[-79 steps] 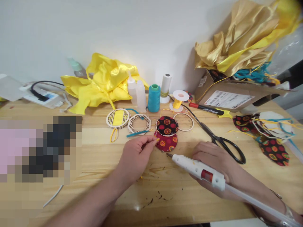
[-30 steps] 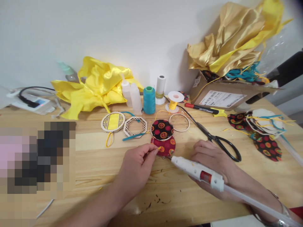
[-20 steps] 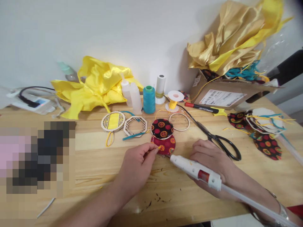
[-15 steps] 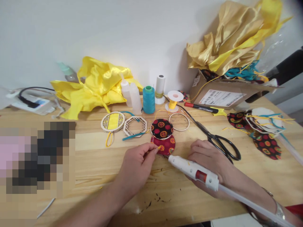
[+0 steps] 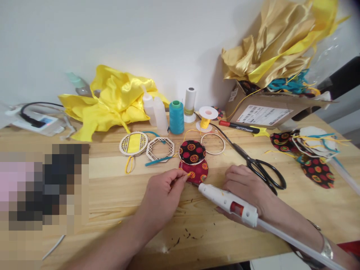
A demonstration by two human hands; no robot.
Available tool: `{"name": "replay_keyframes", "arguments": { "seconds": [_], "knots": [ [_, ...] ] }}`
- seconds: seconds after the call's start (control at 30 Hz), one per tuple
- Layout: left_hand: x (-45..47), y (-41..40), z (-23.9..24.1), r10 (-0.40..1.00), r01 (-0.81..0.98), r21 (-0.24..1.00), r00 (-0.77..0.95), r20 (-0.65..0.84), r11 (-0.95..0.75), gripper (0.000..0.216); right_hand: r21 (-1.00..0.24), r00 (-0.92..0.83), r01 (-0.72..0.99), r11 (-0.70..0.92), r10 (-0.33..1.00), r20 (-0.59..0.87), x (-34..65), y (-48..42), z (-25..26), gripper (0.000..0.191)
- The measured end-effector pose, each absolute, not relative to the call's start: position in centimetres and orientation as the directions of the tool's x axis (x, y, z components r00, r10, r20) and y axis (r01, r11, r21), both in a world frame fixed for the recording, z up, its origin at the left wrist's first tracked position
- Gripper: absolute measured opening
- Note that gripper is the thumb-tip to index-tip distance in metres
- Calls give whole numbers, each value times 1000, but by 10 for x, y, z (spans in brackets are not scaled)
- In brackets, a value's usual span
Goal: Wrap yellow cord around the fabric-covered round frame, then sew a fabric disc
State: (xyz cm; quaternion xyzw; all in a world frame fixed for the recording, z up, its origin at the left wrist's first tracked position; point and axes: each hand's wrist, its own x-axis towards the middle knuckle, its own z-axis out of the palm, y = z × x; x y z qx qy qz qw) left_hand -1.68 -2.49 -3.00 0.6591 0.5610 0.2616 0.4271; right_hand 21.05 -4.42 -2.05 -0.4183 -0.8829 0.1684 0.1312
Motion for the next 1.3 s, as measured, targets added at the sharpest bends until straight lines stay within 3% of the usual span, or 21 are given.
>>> {"name": "replay_keyframes", "arguments": {
  "seconds": [0.3, 0.7, 0.97, 1.3],
  "knots": [
    [-17, -25, -31, 964, 507, 862, 234, -127, -10, 22, -312, -585, 736, 601, 796, 153, 216, -45, -29, 29],
    [-16, -25, -30, 964, 502, 865, 233, -126, -8, 22, -349, -592, 732, 585, 800, 99, 207, -44, -18, 25],
    [-17, -25, -32, 966, 529, 848, 224, -132, -7, 22, -247, -557, 771, 587, 810, 186, 214, -48, -26, 29],
    [-16, -25, -31, 964, 535, 845, 233, -126, -19, 21, -283, -588, 749, 600, 798, 135, 208, -44, -22, 28]
  ]
}}
